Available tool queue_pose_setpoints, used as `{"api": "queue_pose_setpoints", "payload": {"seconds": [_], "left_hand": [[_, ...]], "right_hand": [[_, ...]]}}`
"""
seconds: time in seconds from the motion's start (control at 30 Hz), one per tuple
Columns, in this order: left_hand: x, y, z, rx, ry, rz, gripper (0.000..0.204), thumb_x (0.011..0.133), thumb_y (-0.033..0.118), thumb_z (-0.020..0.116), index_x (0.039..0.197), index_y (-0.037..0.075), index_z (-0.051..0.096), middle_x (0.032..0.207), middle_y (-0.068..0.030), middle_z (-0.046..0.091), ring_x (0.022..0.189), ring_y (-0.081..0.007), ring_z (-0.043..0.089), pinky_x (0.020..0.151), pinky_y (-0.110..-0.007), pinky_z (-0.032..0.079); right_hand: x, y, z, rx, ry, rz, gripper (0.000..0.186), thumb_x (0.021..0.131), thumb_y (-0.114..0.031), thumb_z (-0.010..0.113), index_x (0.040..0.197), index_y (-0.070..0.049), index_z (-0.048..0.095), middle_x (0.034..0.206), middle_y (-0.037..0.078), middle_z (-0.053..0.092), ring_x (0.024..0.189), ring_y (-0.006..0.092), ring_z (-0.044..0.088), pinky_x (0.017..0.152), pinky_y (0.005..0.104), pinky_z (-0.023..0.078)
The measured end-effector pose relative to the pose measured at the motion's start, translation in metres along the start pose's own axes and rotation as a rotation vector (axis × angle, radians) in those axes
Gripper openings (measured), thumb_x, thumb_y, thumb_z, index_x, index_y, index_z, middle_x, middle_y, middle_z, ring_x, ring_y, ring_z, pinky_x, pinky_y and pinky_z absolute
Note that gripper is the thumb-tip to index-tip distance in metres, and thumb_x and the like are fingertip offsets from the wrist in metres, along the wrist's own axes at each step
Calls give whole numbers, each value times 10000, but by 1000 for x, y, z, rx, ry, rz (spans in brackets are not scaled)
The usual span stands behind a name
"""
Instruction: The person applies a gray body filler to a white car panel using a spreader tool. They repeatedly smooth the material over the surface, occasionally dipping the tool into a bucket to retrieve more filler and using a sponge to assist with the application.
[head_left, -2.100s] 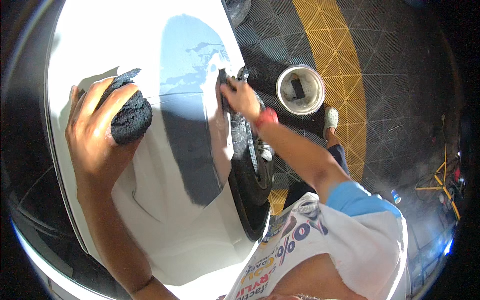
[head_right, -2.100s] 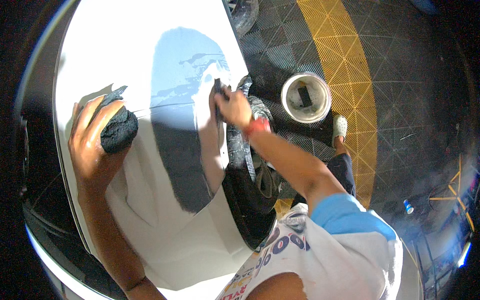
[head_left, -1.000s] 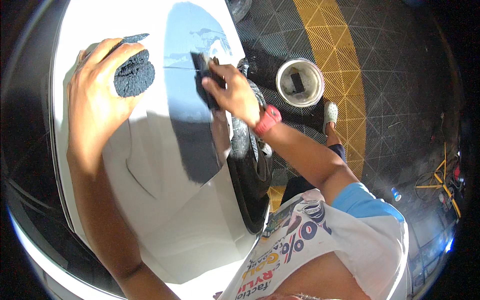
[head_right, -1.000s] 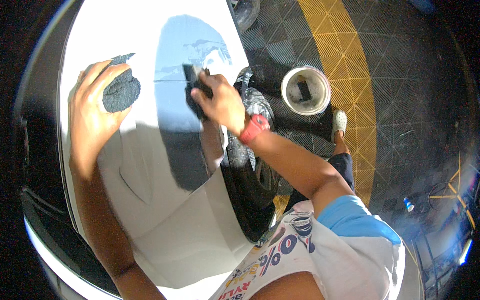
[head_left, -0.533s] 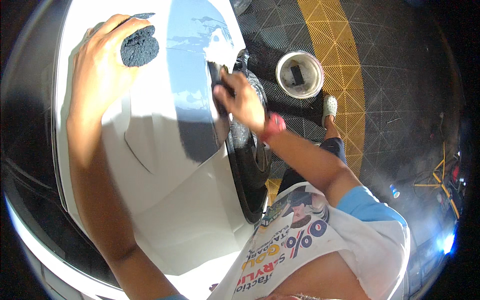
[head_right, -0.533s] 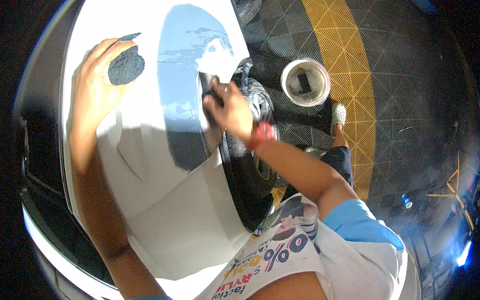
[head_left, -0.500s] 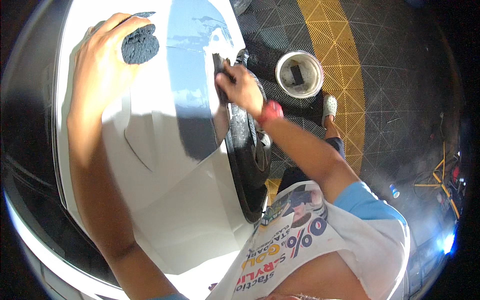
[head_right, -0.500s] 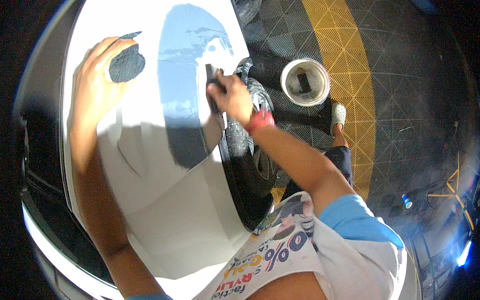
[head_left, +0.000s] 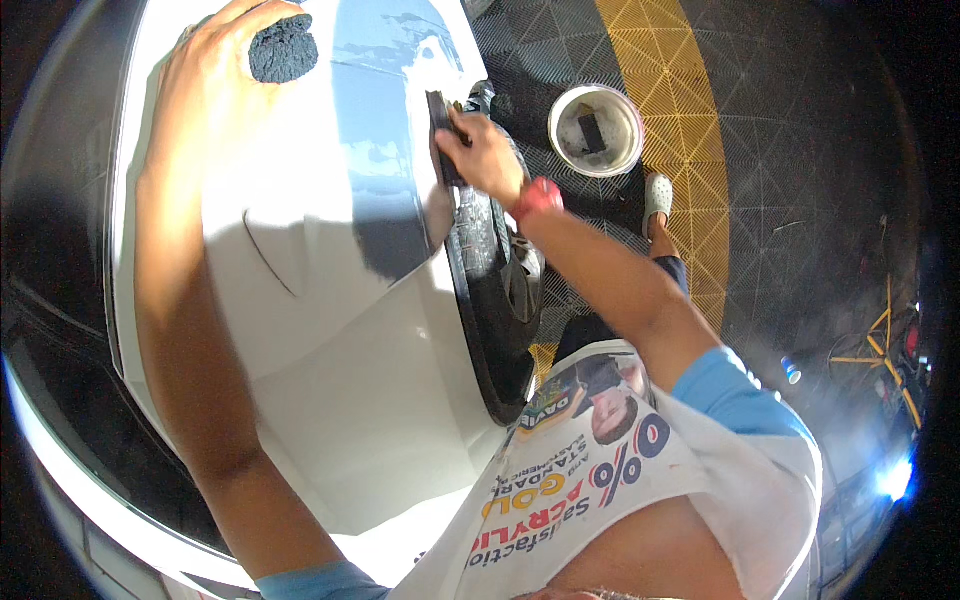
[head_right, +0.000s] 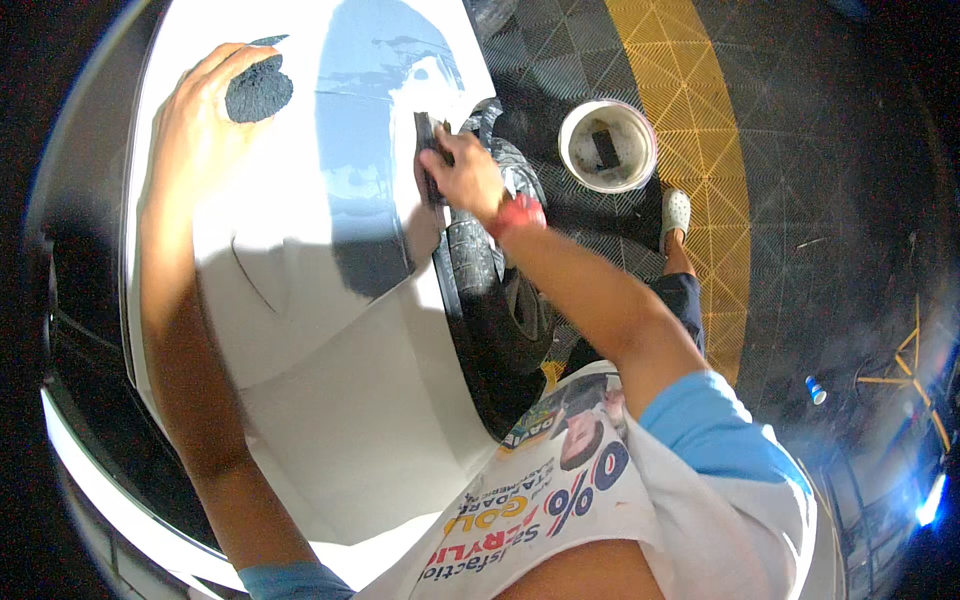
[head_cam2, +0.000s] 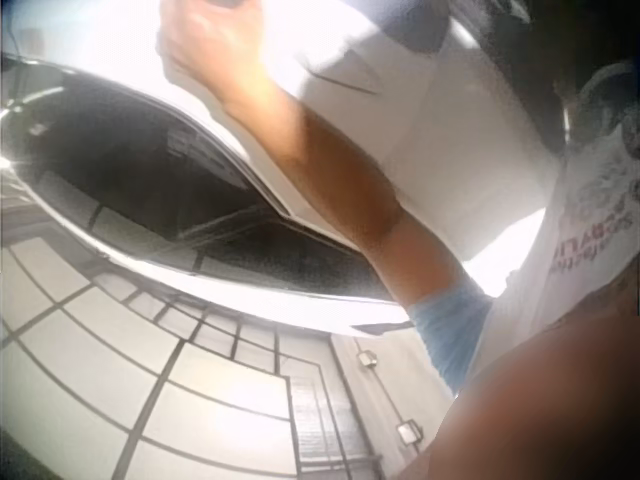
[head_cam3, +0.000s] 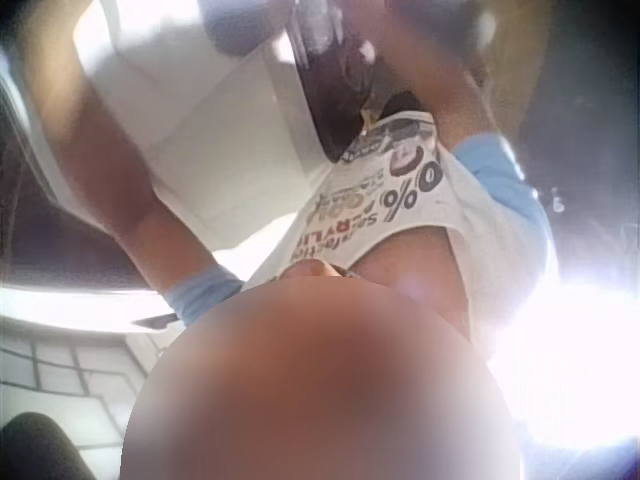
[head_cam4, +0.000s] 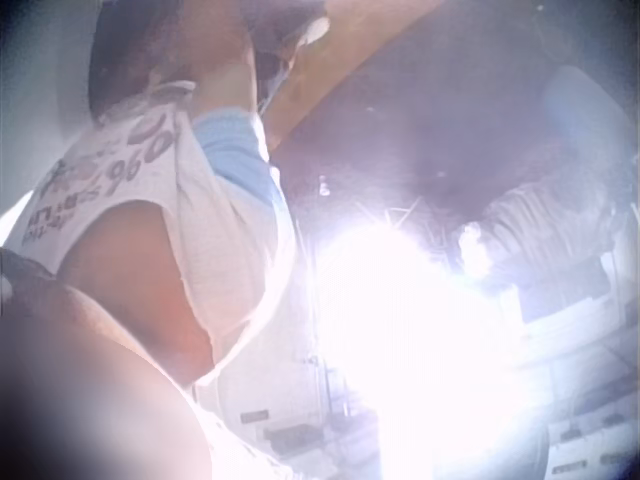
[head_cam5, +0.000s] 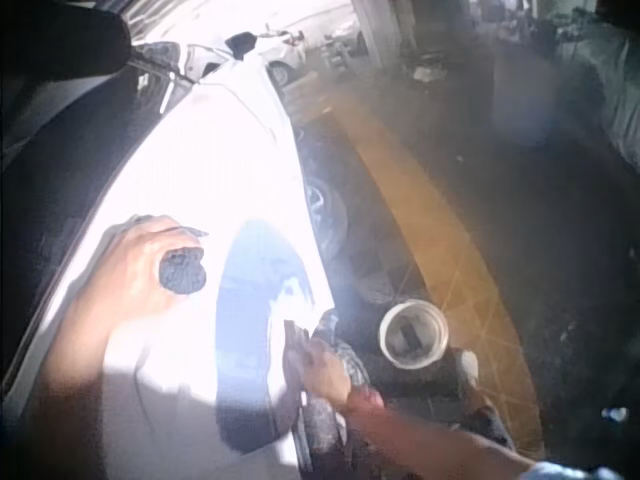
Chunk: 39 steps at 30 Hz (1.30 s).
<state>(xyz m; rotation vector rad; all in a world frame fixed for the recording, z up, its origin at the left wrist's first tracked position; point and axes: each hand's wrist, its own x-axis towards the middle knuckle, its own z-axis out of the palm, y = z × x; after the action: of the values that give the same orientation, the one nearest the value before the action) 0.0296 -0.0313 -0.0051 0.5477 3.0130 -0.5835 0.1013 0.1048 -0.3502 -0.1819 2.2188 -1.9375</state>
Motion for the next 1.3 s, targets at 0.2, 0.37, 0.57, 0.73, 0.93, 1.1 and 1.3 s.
{"api": "queue_pose_setpoints", "payload": {"seconds": [0.2,0.37,0.57,0.73,0.93,1.1,1.3], "left_hand": [[-26,-18,10,33,14,23,564,764,115,835,1314,151,715,1337,-34,719,1262,-294,686,1087,-424,562],[-17,-19,6,11,27,60,562,767,79,836,1310,163,717,1338,-22,719,1219,-284,711,1069,-412,579],[-7,-21,18,52,41,67,566,775,69,858,1314,164,714,1334,-13,722,1191,-269,727,1043,-406,596],[-16,-22,14,1,18,64,580,776,63,865,1325,172,715,1341,-8,721,1197,-266,725,1043,-405,597],[1,-19,20,5,116,116,549,777,83,869,1300,166,724,1310,-20,731,1173,-277,731,1010,-410,604],[-32,-26,3,29,96,84,494,774,139,880,1246,164,738,1241,-13,752,1127,-296,741,963,-420,613],[4,-19,20,-5,168,158,519,760,124,878,1257,170,735,1258,-7,741,1146,-301,733,976,-421,609]], "right_hand": [[-140,-76,-15,-24,-124,-119,621,999,-371,748,1511,-57,589,1310,289,600,1113,489,694,948,513,591],[-126,-59,-13,12,-90,-129,619,997,-322,744,1517,-31,577,1363,280,607,1154,467,686,967,483,591],[-87,-16,3,57,11,-144,589,1014,-338,725,1489,-14,600,1369,327,613,1249,474,648,1043,471,554],[-175,-50,-20,86,-111,-66,635,1015,-330,733,1560,-62,546,1418,312,568,1311,488,610,1085,506,533],[-38,2,1,51,-7,22,563,1002,-360,724,1428,0,649,1338,303,645,1240,439,662,1044,468,548],[-188,-65,-17,188,-195,-9,643,1028,-338,715,1565,-38,529,1442,324,540,1321,514,596,1128,507,505],[-27,8,5,58,29,67,580,976,-367,748,1409,8,658,1344,311,668,1243,437,671,1061,469,548]]}}
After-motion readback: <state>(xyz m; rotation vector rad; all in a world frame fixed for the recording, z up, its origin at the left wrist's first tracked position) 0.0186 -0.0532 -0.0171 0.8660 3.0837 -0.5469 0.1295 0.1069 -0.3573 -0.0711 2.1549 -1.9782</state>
